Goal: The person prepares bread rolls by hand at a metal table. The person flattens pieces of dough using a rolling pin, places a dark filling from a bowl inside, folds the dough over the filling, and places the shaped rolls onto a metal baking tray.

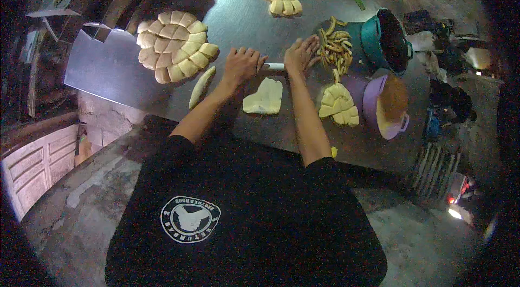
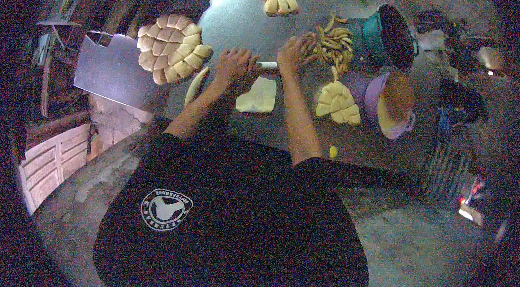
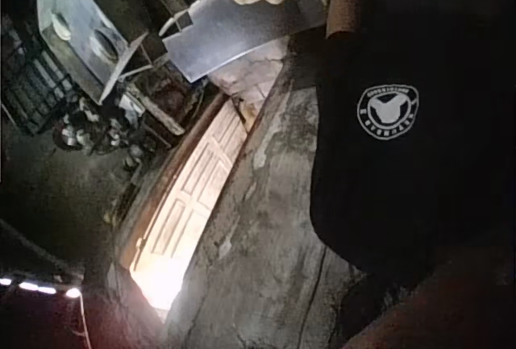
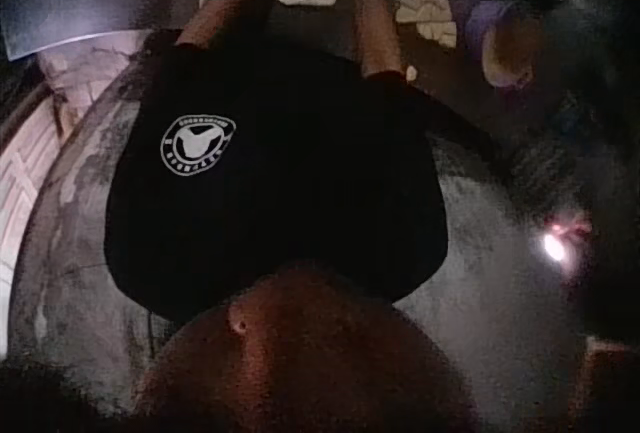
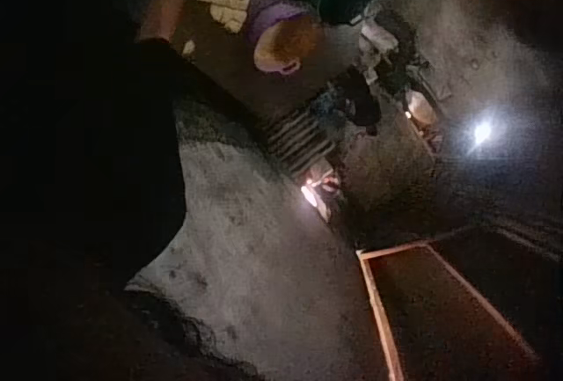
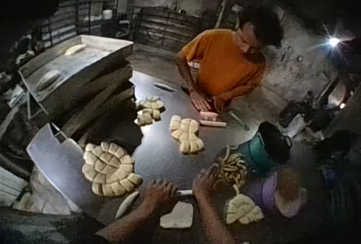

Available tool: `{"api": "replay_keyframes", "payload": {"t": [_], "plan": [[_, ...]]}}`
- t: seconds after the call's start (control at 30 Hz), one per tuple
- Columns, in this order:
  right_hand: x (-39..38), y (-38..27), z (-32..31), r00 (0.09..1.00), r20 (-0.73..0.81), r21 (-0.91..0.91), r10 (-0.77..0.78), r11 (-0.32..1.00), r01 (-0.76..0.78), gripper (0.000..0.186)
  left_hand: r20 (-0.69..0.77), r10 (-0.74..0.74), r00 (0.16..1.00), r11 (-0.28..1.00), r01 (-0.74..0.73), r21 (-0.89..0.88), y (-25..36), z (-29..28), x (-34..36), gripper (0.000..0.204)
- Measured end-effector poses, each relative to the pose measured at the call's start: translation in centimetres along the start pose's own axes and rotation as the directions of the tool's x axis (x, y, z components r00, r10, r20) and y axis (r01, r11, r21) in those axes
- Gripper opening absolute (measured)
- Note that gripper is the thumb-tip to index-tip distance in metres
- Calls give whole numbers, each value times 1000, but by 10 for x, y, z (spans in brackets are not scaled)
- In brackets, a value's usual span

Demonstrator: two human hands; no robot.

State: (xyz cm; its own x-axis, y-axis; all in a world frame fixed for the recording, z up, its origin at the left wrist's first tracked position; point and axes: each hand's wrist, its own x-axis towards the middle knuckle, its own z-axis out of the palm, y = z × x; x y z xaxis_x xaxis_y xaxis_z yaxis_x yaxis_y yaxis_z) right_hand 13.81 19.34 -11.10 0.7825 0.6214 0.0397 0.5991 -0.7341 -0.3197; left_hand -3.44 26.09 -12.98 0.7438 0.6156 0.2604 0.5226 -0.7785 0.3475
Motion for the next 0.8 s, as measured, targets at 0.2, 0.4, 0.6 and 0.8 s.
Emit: {"api": "replay_keyframes", "payload": {"t": [0.2, 0.4, 0.6, 0.8], "plan": [[-78, 53, 12, 963, 44, 11, -265, 964, 265, 64, -53, 41, 998, 998, -38, 58, 2, 8, -61, 26], [-74, 33, 3, 864, -205, -258, -459, 877, 405, 62, -111, -124, 986, 983, 137, 120, 7, 2, -40, 71], [-150, 56, -16, 964, 60, -138, -258, 955, 264, 58, 70, -234, 970, 954, 215, 208, 44, -14, -112, 62], [-173, 67, -15, 949, -11, 6, -316, 949, 316, 55, 117, -147, 982, 975, 124, 184, 56, -30, -154, 55]]}}
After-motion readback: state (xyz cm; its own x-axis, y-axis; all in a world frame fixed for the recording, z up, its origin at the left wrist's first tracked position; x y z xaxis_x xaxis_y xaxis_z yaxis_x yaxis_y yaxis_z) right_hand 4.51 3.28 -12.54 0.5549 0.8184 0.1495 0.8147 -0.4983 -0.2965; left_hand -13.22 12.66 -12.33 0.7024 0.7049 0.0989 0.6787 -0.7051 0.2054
